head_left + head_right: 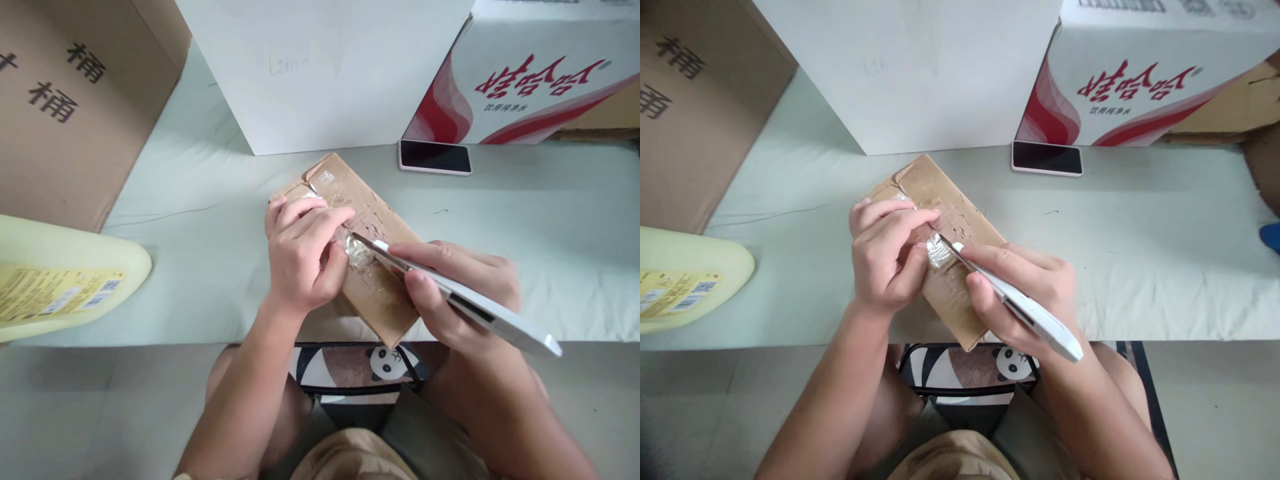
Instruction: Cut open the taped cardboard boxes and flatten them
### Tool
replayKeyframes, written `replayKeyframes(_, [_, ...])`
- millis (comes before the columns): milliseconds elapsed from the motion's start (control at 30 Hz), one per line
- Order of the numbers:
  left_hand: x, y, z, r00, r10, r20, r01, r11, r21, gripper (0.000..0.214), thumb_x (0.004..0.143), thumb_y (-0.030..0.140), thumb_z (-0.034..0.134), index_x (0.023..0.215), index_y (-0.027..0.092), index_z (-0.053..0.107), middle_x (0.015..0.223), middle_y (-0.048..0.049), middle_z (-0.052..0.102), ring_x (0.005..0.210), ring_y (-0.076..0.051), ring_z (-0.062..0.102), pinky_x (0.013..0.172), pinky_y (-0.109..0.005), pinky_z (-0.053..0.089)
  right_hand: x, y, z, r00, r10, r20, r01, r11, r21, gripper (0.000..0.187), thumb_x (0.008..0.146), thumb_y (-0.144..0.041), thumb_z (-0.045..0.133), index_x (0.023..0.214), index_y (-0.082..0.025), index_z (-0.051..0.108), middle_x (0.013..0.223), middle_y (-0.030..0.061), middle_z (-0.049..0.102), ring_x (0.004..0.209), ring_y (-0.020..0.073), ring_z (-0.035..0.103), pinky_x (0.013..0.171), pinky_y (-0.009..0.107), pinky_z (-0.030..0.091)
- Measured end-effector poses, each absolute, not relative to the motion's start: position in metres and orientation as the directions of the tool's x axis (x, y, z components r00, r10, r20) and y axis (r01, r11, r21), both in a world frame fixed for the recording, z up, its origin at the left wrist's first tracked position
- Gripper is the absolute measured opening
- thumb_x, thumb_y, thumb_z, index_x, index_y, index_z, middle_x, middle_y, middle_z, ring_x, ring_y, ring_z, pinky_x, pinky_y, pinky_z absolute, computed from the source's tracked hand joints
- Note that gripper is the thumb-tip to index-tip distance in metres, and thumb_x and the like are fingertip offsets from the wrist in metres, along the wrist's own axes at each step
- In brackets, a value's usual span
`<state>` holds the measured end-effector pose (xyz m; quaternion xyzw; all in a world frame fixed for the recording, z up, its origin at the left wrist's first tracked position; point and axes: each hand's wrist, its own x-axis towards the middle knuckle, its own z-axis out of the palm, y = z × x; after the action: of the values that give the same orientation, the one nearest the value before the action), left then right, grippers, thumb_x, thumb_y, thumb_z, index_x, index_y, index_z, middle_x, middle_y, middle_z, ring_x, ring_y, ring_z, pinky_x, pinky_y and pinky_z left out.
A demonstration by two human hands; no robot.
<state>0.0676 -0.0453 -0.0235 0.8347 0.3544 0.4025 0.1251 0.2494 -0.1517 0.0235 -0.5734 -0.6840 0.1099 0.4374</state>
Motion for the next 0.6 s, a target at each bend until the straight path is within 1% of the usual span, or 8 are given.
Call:
replayKeyframes(133, [0.0675, -0.0453, -0.0235, 0.422, 0.681, 0.599, 0.489, -0.727, 0.482, 0.035, 0.086, 0.024, 0.051, 0.11, 0.029, 0.076, 0.097, -0.0041, 0.082, 0.11, -0.033, 0.069, 0.114, -0.057, 0.037, 0.2461, -0.1536, 0.0235, 0.07, 0.882, 0.467, 0.695, 0.293, -0.656, 0.017, 0.1, -0.023, 0.063, 0.104, -0.025, 0.079, 0.086, 0.0047, 0.081, 0.064, 0.0155, 0.072, 0.058, 0.028, 0.056])
replayKeyframes(300, [0.0674, -0.0458, -0.0246, 0.421, 0.677, 0.604, 0.484, -0.731, 0.481, 0.036, 0.086, 0.023, 0.051, 0.111, 0.029, 0.076, 0.094, -0.0041, 0.082, 0.11, -0.033, 0.069, 0.115, -0.057, 0.037, 0.2479, -0.1506, 0.0168, 0.044, 0.821, 0.569, 0.686, 0.389, -0.615, 0.018, 0.099, -0.024, 0.061, 0.1, -0.023, 0.079, 0.079, 0.004, 0.078, 0.055, 0.0135, 0.065, 0.049, 0.027, 0.05])
replayKeyframes(433, [0.0683, -0.0463, -0.0243, 0.415, 0.68, 0.604, 0.508, -0.724, 0.467, 0.036, 0.085, 0.024, 0.051, 0.11, 0.03, 0.076, 0.096, -0.0037, 0.082, 0.11, -0.033, 0.07, 0.113, -0.057, 0.038, 0.2509, -0.1491, 0.0167, -0.015, 0.843, 0.537, 0.702, 0.391, -0.595, 0.018, 0.098, -0.022, 0.062, 0.103, -0.022, 0.079, 0.081, 0.0046, 0.078, 0.056, 0.0132, 0.067, 0.049, 0.025, 0.05])
replayKeyframes(600, [0.0689, -0.0461, -0.0242, 0.407, 0.676, 0.614, 0.51, -0.726, 0.462, 0.035, 0.086, 0.024, 0.05, 0.109, 0.03, 0.075, 0.093, -0.0032, 0.082, 0.109, -0.032, 0.07, 0.112, -0.056, 0.04, 0.2523, -0.1504, 0.015, 0.017, 0.826, 0.564, 0.693, 0.396, -0.602, 0.018, 0.098, -0.02, 0.062, 0.103, -0.023, 0.08, 0.079, 0.0037, 0.078, 0.057, 0.0133, 0.068, 0.05, 0.025, 0.051])
